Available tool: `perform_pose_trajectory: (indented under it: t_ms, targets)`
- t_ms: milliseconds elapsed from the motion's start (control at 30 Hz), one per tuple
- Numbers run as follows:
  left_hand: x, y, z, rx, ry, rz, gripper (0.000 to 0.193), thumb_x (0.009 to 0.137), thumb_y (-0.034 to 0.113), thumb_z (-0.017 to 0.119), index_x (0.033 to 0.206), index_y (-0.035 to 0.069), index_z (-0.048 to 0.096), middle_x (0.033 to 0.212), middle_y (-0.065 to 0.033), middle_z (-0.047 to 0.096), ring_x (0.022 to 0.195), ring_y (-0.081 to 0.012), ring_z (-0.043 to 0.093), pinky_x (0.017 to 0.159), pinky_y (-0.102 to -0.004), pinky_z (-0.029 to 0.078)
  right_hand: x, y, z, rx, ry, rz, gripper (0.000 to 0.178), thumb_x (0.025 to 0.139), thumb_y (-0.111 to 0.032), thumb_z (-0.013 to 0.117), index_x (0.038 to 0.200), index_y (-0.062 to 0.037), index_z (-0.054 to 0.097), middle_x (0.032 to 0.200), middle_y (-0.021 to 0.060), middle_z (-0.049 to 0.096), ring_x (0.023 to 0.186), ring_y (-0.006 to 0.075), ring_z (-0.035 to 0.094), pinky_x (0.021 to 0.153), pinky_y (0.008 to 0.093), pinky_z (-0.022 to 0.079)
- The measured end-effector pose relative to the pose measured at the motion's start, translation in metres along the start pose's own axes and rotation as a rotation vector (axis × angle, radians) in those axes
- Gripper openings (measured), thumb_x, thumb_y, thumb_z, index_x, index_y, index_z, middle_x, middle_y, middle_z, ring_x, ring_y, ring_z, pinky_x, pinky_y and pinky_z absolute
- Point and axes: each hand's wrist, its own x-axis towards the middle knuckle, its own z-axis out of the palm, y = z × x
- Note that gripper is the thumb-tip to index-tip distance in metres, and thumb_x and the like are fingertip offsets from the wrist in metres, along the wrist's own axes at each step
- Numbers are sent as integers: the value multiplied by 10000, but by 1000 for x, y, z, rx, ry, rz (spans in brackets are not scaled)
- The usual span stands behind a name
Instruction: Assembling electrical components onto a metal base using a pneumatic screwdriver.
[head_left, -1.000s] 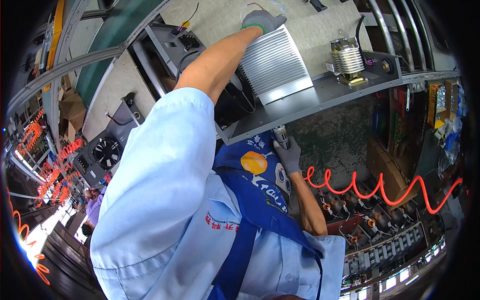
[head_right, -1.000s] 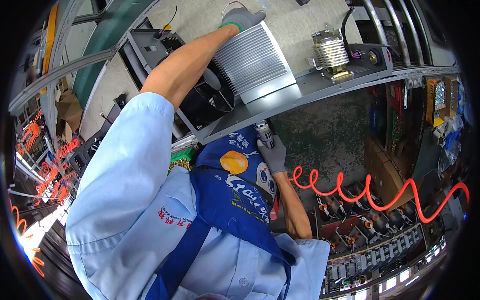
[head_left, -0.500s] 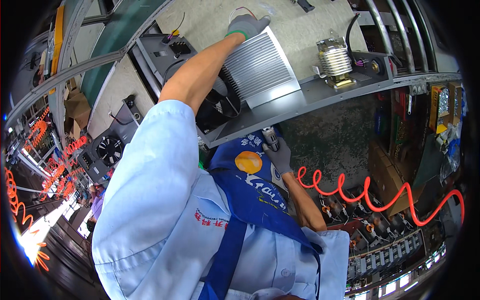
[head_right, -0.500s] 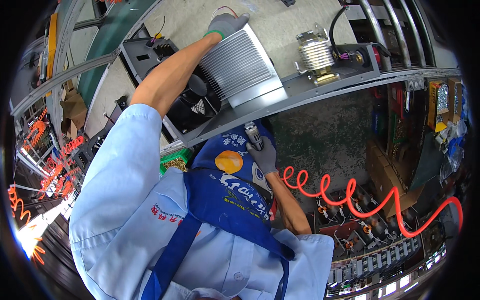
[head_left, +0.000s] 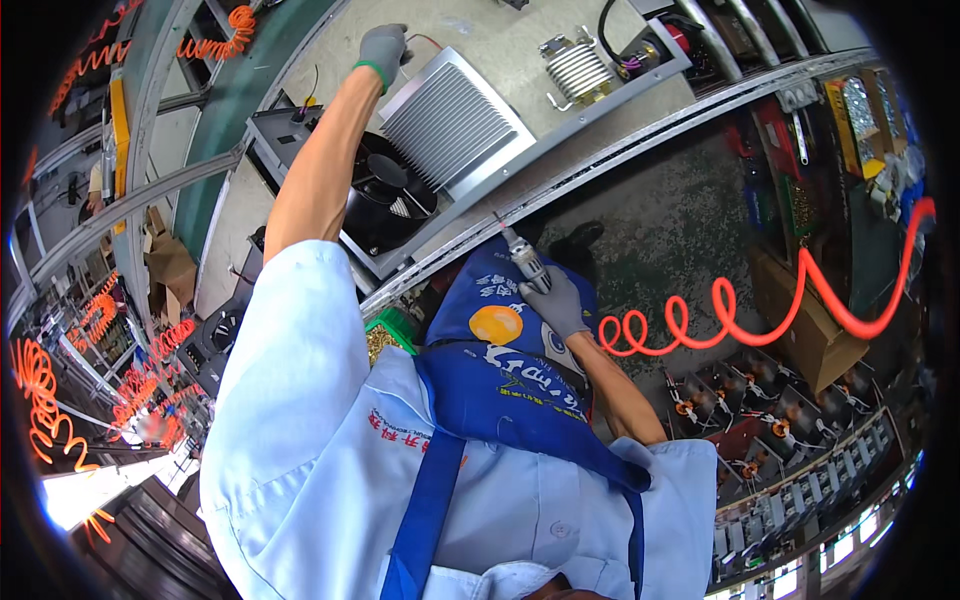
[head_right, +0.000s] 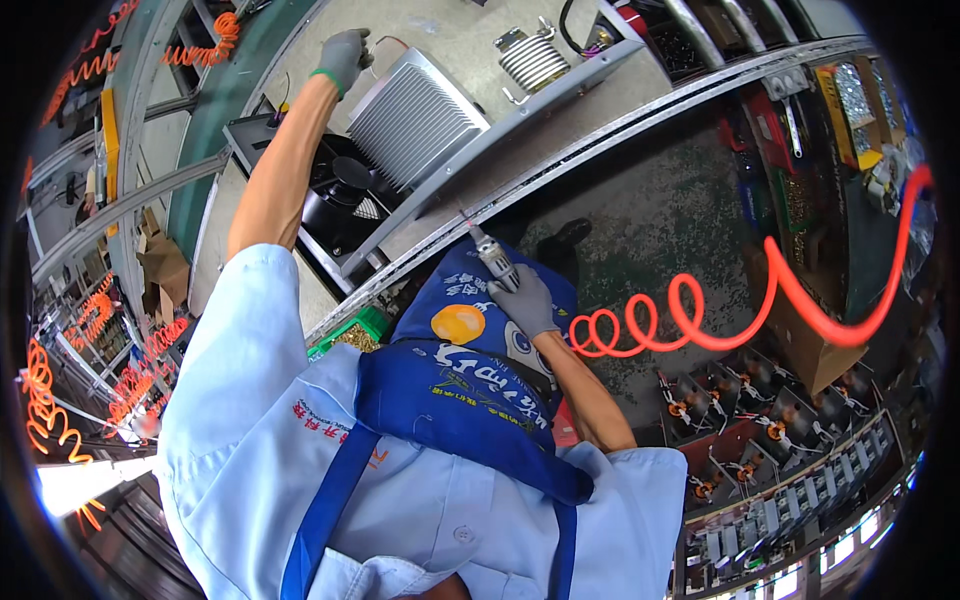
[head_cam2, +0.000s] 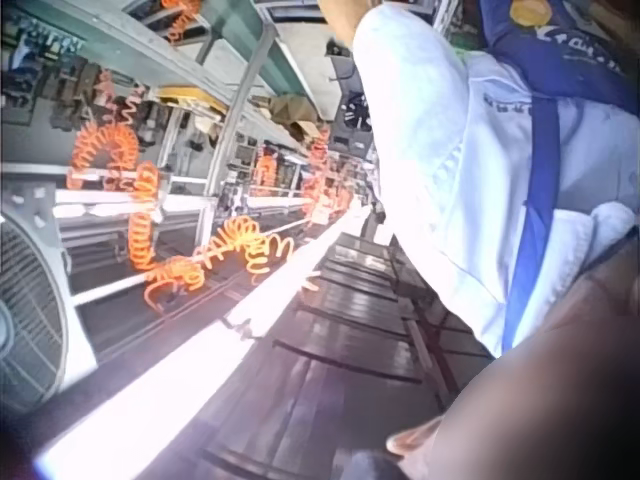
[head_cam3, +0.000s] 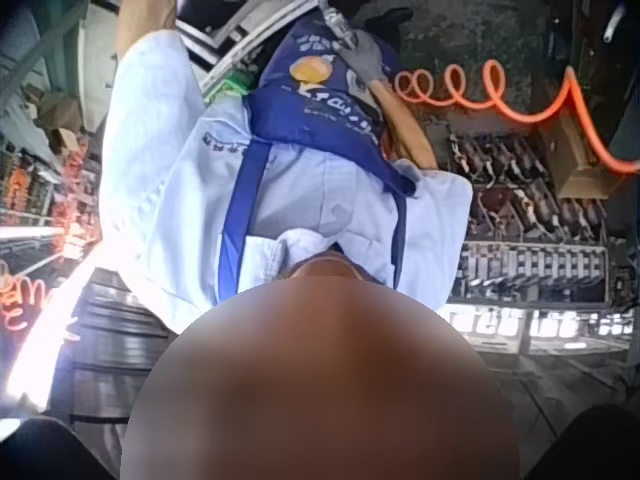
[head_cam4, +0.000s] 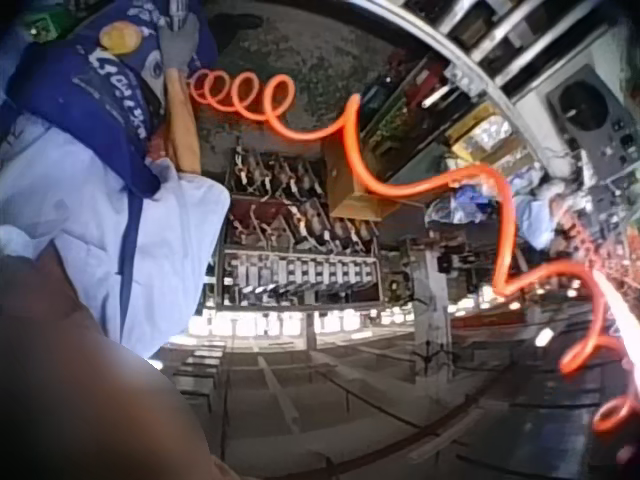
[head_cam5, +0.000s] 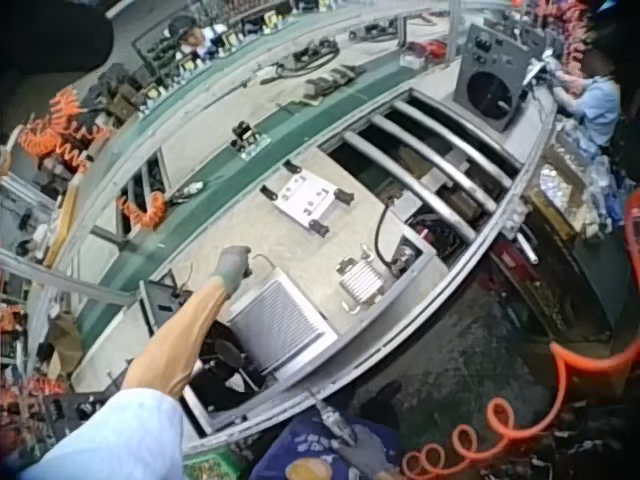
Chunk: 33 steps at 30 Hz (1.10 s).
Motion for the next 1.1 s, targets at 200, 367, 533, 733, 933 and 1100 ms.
perform_pose_trajectory:
  t_ms: [200,367,533,733,933,1100]
  targets:
    - [-227,49,-6,-346,-536,395,381,996,154,479,1310,-58,519,950,-68,624,710,-80,554,658,-183,501,-23,4,-55,11,91,6,373,776,-329,750,972,-29,647,886,209,670,842,375,670,749,445,509]
    - [-340,-59,19,-568,-892,3,354,989,309,586,1164,2,594,863,-38,639,652,-37,547,525,-152,414,-44,-11,-82,-29,149,-67,358,785,-300,760,974,-19,644,811,159,677,748,284,665,702,396,506]
    - [-357,-165,60,-721,-622,-289,274,1001,261,578,1111,14,625,894,-48,639,710,-69,592,538,-153,454,-73,-24,-98,-30,107,-113,318,792,-267,741,977,-27,647,820,141,676,752,286,665,714,394,508]
    - [-348,-192,76,-787,-478,-273,266,1004,269,578,1097,25,624,905,-30,636,668,-62,561,524,-167,439,-87,-24,-105,-80,31,-161,359,764,-296,749,997,-41,650,869,156,687,827,315,682,753,417,518]
    - [-334,-188,106,-776,-440,-221,282,993,326,596,1006,47,632,764,5,565,592,-62,483,497,-189,387,-86,-17,-124,-128,38,-157,389,760,-314,751,1023,-43,656,900,170,691,844,325,682,767,424,517]
    - [-314,-185,88,-626,-578,-177,270,988,305,606,1030,40,634,774,0,582,598,-67,510,513,-199,411,-75,-26,-124,-122,7,-130,397,762,-323,753,1018,-34,661,894,174,692,845,303,688,760,398,518]
